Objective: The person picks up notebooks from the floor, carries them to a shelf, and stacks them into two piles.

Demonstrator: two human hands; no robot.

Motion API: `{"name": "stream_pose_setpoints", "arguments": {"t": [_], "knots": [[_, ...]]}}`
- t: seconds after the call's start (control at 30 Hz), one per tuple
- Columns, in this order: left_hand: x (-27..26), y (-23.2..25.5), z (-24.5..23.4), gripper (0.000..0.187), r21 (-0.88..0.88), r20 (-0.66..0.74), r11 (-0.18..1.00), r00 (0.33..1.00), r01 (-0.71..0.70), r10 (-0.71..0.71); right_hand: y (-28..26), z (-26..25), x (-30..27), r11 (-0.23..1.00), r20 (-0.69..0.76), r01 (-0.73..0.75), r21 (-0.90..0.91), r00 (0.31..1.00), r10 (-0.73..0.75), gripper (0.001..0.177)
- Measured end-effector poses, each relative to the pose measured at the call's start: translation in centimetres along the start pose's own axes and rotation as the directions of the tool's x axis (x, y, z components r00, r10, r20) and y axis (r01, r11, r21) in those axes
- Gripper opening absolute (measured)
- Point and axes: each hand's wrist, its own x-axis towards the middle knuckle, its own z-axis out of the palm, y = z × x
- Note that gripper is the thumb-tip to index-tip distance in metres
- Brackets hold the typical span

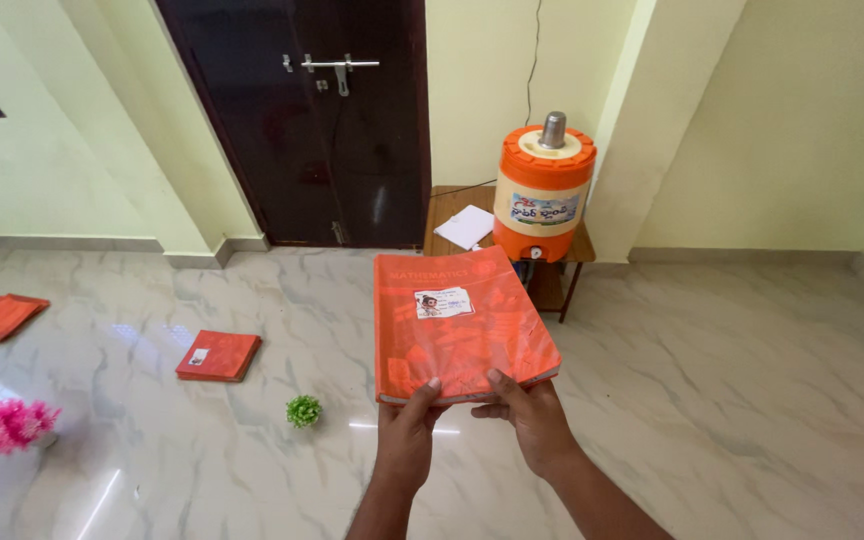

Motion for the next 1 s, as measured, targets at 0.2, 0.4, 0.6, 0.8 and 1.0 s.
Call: {"name": "stream_pose_setpoints", "arguments": {"t": [0.2, 0.4, 0.6, 0.8, 1.0], "knots": [[2.7, -1.5, 2.0, 0.049, -0.039, 0.055, 0.998, 0.998, 0.041, -0.039, -0.9, -2.1, 1.3, 1.000, -0.038, 0.025, -0.007, 0.999, -0.025, 0.056], [7.0, -2.0, 2.9, 0.047, -0.036, 0.119, 0.994, 0.988, 0.108, -0.103, -1.3, -2.7, 4.2, 0.997, -0.088, 0.077, -0.004, 0.993, -0.077, 0.058], [11.5, -1.6, 3.1, 0.046, -0.055, 0.249, 0.991, 0.963, 0.124, -0.106, -1.3, -2.2, 7.2, 0.997, -0.205, 0.066, -0.029, 0.976, -0.071, 0.059], [16.3, -0.6, 3.1, 0.047, -0.022, 0.348, 0.983, 0.923, 0.182, -0.163, -1.5, -0.8, 10.3, 0.995, -0.292, 0.090, -0.032, 0.952, -0.095, 0.060], [20.1, -0.8, 3.6, 0.049, 0.014, 0.397, 0.971, 0.890, 0.238, -0.224, -1.1, -0.6, 12.2, 0.989, -0.357, 0.141, -0.035, 0.923, -0.144, 0.054]]}}
